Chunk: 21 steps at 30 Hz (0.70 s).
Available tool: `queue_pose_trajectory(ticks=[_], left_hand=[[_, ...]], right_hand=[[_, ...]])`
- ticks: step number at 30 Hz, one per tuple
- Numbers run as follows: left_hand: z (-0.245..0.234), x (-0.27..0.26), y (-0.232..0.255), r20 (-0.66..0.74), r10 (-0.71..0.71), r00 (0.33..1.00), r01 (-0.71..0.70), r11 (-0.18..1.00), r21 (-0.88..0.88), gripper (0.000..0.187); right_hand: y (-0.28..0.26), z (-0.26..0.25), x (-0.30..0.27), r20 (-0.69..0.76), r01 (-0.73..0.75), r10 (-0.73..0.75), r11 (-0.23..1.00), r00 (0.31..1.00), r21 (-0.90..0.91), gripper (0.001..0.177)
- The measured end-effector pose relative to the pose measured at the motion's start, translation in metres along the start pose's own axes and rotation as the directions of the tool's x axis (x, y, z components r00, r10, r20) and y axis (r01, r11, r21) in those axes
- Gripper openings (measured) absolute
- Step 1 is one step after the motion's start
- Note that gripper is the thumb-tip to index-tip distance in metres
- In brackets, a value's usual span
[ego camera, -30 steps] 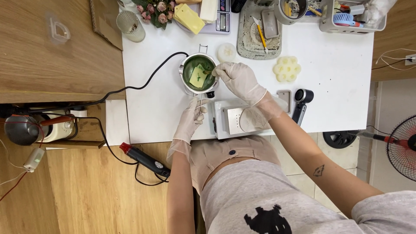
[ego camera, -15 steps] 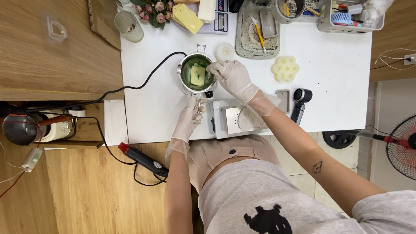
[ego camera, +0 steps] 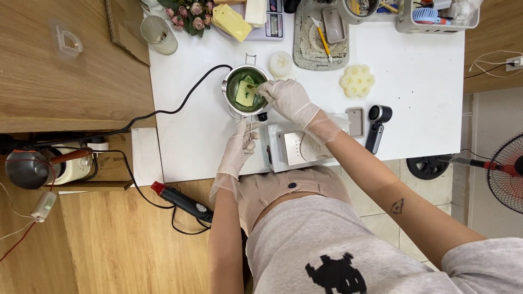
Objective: Melt a yellow block of wax or soap base in a small pot on a heating plate.
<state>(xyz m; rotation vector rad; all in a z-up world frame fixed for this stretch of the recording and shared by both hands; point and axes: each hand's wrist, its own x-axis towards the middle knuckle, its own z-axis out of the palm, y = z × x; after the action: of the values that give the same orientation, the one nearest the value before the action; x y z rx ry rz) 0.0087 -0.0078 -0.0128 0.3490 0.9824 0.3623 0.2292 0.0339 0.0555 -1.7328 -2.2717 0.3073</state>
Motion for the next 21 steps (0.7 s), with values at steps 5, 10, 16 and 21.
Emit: queue_pose_trajectory(ticks=[5, 10, 16, 21], left_hand=[[-0.003, 0.007, 0.001, 0.018, 0.021, 1.000, -0.020, 1.000, -0.011, 0.056], [-0.011, 0.020, -0.006, 0.052, 0.013, 0.999, -0.010, 0.998, -0.055, 0.057], [-0.003, 0.006, 0.003, 0.032, 0.010, 0.999, -0.009, 1.000, -0.029, 0.055], [0.001, -0.002, 0.008, 0.012, 0.010, 1.000, -0.010, 1.000, 0.003, 0.054]], right_hand=[[-0.004, -0.004, 0.006, 0.055, -0.096, 0.097, 0.995, 0.994, -0.026, 0.019], [0.004, -0.005, 0.008, 0.043, -0.093, 0.092, 0.995, 0.995, 0.038, 0.020], [0.003, -0.006, 0.014, 0.054, -0.072, 0.070, 0.997, 0.996, 0.033, 0.022], [-0.005, -0.018, 0.021, 0.190, -0.136, 0.127, 0.990, 0.974, 0.034, 0.024]])
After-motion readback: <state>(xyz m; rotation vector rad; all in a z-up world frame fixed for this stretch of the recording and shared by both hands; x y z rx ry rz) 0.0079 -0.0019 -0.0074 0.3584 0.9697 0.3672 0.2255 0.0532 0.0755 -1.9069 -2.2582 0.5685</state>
